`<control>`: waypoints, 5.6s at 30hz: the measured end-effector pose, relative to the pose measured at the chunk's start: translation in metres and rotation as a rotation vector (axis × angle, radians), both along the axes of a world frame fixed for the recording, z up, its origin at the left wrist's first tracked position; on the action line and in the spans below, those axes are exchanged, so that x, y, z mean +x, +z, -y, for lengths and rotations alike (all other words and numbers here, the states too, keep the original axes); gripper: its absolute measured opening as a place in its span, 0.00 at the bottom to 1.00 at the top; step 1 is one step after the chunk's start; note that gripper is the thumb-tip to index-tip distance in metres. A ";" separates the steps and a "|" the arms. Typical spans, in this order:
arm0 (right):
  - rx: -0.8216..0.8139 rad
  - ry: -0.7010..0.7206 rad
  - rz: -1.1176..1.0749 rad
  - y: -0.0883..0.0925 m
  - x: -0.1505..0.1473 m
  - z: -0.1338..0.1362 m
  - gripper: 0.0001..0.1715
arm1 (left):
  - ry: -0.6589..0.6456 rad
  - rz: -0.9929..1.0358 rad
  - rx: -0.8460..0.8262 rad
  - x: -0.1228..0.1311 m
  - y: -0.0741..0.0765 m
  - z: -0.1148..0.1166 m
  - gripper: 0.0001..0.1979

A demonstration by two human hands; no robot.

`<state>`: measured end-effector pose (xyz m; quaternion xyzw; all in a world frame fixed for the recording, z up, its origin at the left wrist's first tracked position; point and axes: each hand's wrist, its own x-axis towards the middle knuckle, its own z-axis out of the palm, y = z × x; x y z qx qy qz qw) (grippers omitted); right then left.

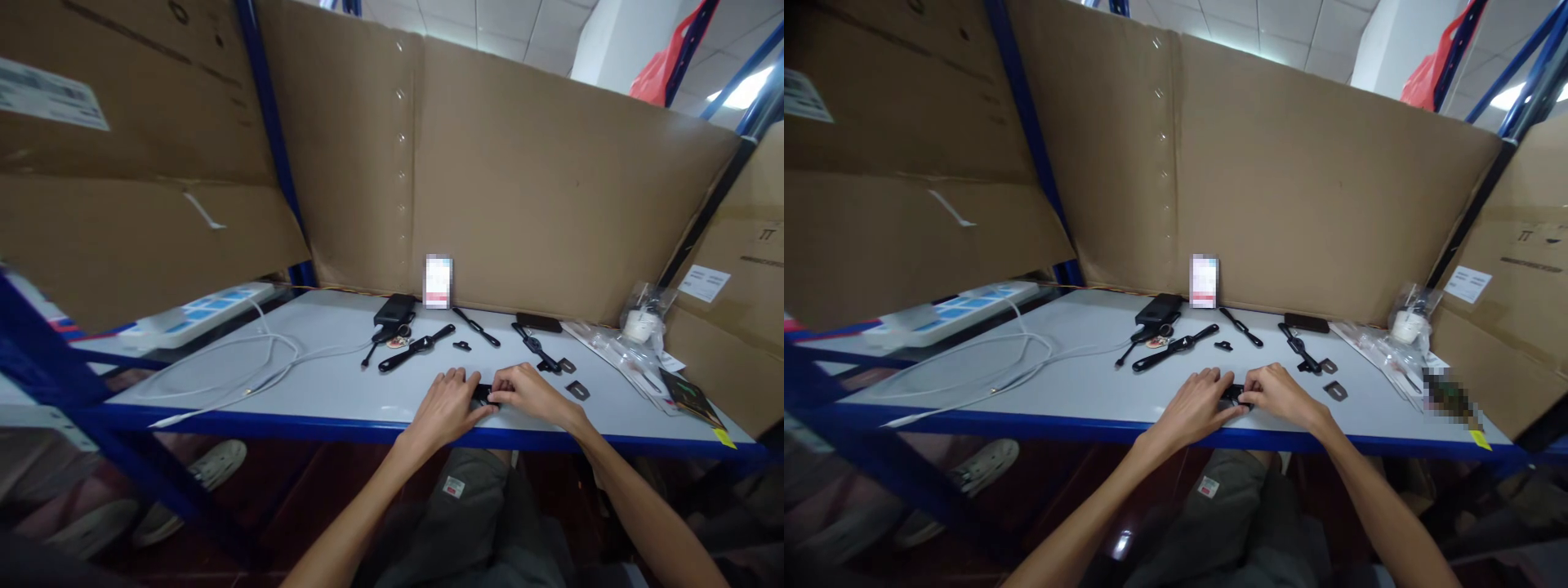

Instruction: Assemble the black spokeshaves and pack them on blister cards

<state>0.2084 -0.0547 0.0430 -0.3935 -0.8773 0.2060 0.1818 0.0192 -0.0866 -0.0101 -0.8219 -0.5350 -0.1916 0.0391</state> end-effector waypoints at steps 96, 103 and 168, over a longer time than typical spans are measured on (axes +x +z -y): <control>0.227 -0.116 0.190 -0.012 0.025 0.013 0.23 | -0.010 0.065 -0.015 -0.003 -0.005 -0.004 0.21; 0.274 -0.166 0.129 -0.031 0.021 0.021 0.20 | -0.078 0.068 -0.058 -0.011 -0.001 -0.003 0.14; 0.156 -0.063 0.034 -0.034 0.020 -0.050 0.10 | -0.248 0.036 -0.145 -0.023 0.011 -0.085 0.17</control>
